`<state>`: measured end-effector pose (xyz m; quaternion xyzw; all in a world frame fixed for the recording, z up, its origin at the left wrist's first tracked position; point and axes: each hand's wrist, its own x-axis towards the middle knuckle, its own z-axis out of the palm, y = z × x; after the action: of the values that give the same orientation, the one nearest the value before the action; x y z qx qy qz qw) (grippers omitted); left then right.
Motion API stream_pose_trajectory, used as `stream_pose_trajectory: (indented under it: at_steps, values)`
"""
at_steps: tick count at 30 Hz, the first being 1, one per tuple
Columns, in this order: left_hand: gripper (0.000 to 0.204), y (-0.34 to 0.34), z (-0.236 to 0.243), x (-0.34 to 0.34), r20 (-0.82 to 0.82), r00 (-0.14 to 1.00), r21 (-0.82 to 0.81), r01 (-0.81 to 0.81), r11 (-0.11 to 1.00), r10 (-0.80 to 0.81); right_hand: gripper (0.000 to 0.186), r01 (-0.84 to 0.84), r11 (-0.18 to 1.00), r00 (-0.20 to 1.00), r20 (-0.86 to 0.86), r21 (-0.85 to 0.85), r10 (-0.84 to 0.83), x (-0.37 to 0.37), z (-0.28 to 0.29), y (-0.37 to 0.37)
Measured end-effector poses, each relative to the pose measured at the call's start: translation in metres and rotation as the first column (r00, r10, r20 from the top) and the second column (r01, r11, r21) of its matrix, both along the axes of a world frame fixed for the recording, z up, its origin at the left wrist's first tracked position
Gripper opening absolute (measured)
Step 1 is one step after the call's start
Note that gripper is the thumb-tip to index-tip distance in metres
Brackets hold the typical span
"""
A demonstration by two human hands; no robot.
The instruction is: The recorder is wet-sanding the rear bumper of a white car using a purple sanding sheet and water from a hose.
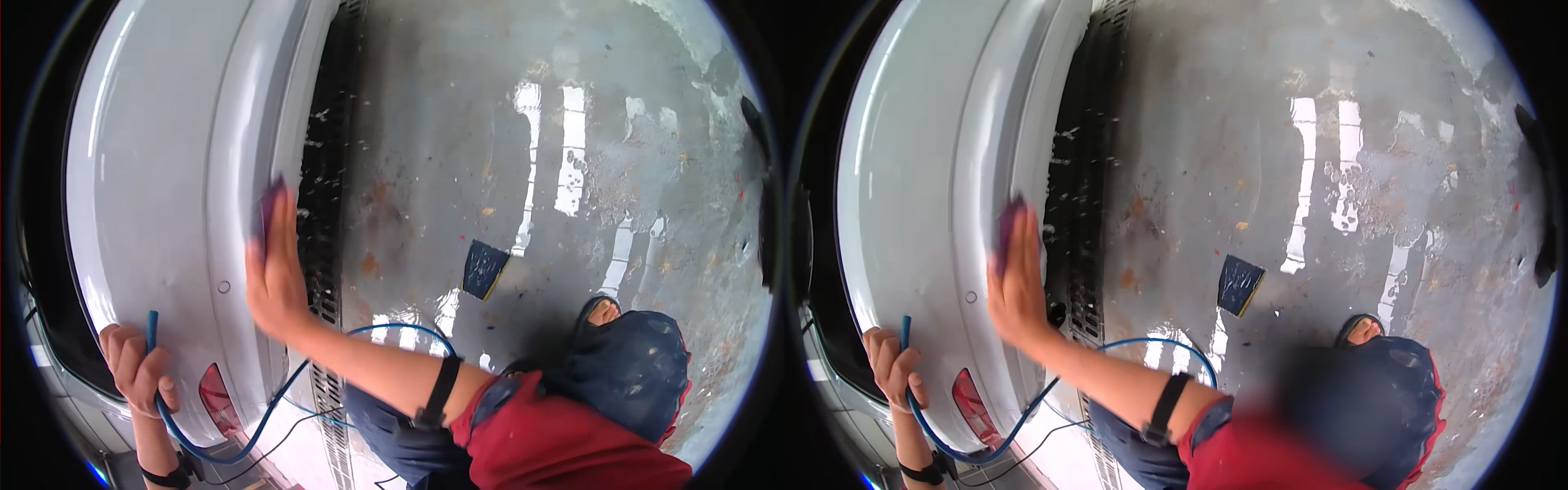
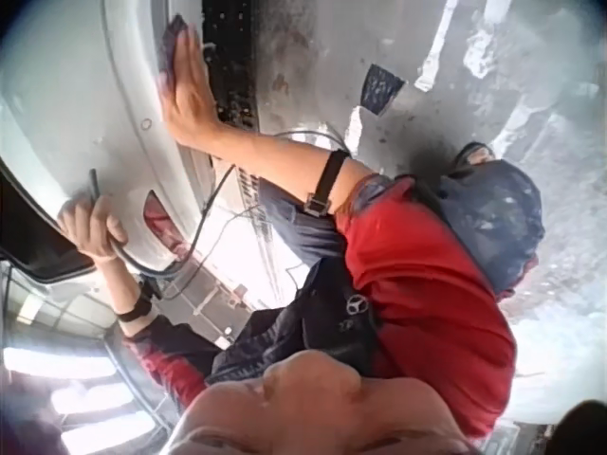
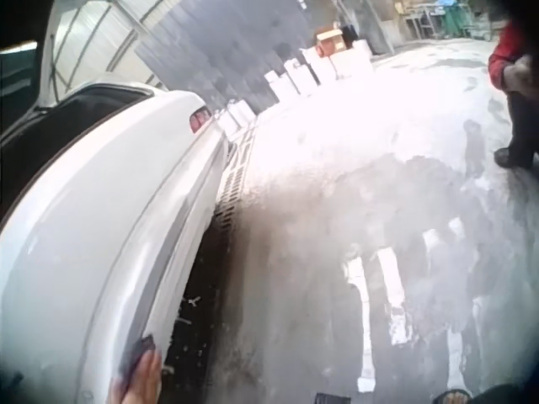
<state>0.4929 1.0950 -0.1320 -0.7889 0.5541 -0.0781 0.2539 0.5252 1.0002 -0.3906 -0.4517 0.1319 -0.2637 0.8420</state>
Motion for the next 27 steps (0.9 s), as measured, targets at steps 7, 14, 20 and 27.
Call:
stream_pose_trajectory:
  at_steps: [7,14,20,27]
  values:
    - [0.04,0.008,-0.001,-0.001,0.008,1.0,-0.037,0.006,0.999,-0.006,0.07,0.003,0.995,0.999,0.039,-0.096,0.001,-0.015,-0.004,0.005]
    - [0.041,0.01,0.0,0.0,0.024,1.0,0.003,-0.001,1.0,0.001,0.067,0.119,0.992,0.993,0.013,-0.041,-0.118,0.048,0.003,-0.047]
    - [0.043,0.01,0.0,-0.001,0.054,0.999,-0.008,-0.001,1.0,0.001,0.067,0.008,0.997,0.995,-0.101,0.073,-0.001,-0.033,0.007,0.033]
    - [0.036,0.011,0.001,-0.002,0.077,0.997,0.008,-0.023,1.0,0.023,0.055,-0.207,0.862,0.821,-0.398,0.463,0.41,-0.015,-0.025,0.036]
